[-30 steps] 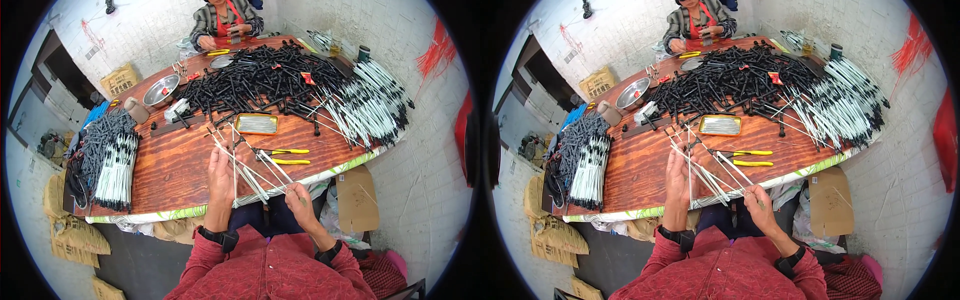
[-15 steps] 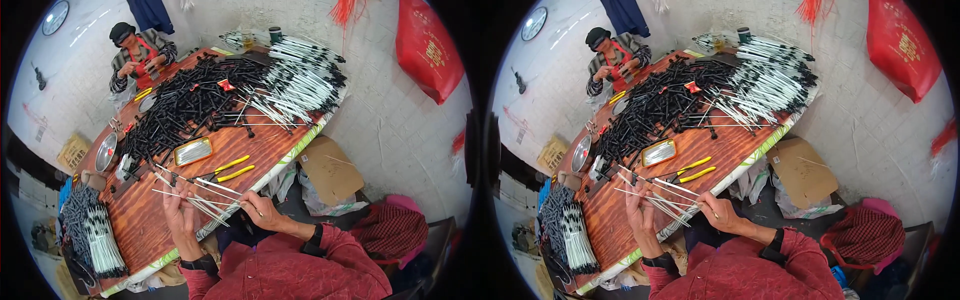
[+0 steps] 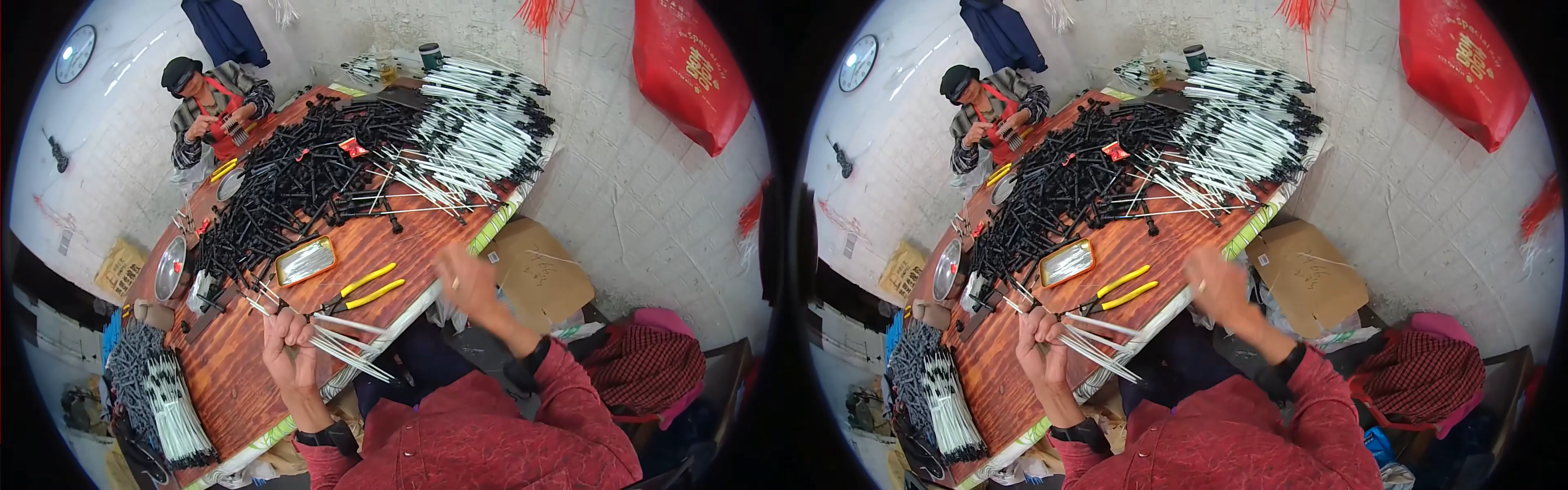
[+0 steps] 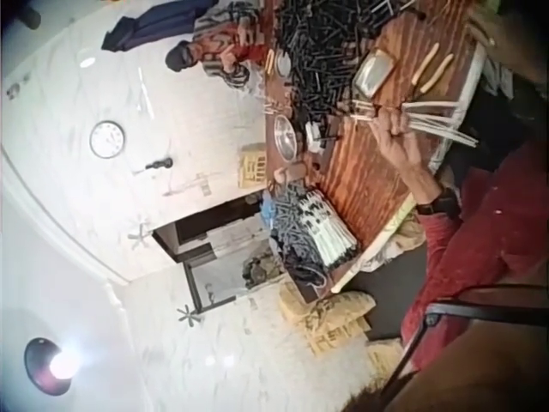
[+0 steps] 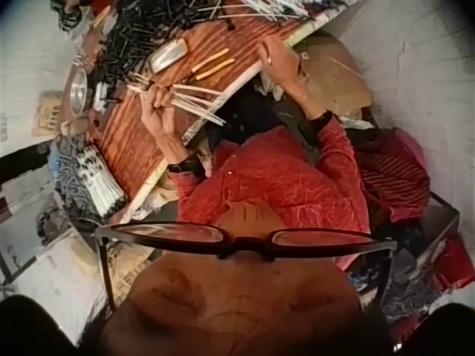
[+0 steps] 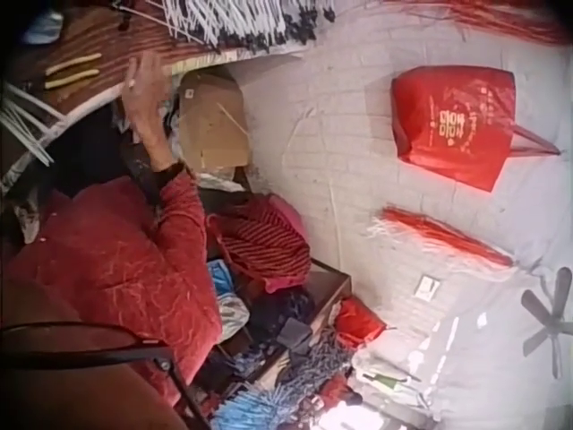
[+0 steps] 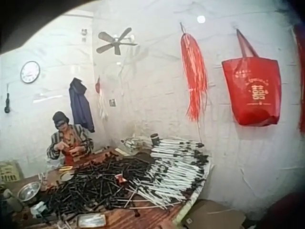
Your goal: Assembling and bundling small electrical components at a factory workbench using cutters and tape.
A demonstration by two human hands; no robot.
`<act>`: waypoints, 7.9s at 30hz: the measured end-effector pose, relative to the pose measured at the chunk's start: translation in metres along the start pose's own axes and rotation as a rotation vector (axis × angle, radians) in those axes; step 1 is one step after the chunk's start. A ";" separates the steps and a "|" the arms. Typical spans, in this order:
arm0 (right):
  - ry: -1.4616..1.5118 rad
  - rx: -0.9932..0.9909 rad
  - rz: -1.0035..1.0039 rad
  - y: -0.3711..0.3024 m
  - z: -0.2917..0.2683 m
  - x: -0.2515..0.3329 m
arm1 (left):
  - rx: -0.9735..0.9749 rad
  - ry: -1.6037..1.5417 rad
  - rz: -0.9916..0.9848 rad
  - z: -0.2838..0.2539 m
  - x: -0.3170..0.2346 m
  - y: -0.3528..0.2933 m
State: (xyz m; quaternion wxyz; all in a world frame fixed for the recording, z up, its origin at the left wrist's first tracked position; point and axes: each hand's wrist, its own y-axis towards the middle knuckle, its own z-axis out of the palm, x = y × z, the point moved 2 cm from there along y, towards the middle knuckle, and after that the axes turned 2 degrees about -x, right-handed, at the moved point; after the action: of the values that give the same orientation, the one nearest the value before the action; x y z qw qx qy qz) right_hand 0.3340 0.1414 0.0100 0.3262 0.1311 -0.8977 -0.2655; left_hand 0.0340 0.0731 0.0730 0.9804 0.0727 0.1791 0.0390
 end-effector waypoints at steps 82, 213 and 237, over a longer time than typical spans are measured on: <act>1.577 0.971 0.674 -0.058 0.010 0.082 | -0.285 0.336 0.278 0.002 -0.004 -0.003; 0.313 0.213 0.015 0.008 -0.027 0.001 | -0.121 0.173 0.135 0.013 -0.015 -0.013; 1.046 0.552 0.879 0.031 -0.012 -0.116 | -0.183 0.197 0.067 0.005 -0.005 -0.017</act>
State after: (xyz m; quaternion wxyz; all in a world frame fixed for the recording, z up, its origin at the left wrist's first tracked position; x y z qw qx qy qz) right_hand 0.4279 0.2096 -0.0246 0.7432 -0.0539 -0.6286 0.2226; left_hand 0.0316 0.0555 0.0772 0.9588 -0.0153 0.2676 0.0946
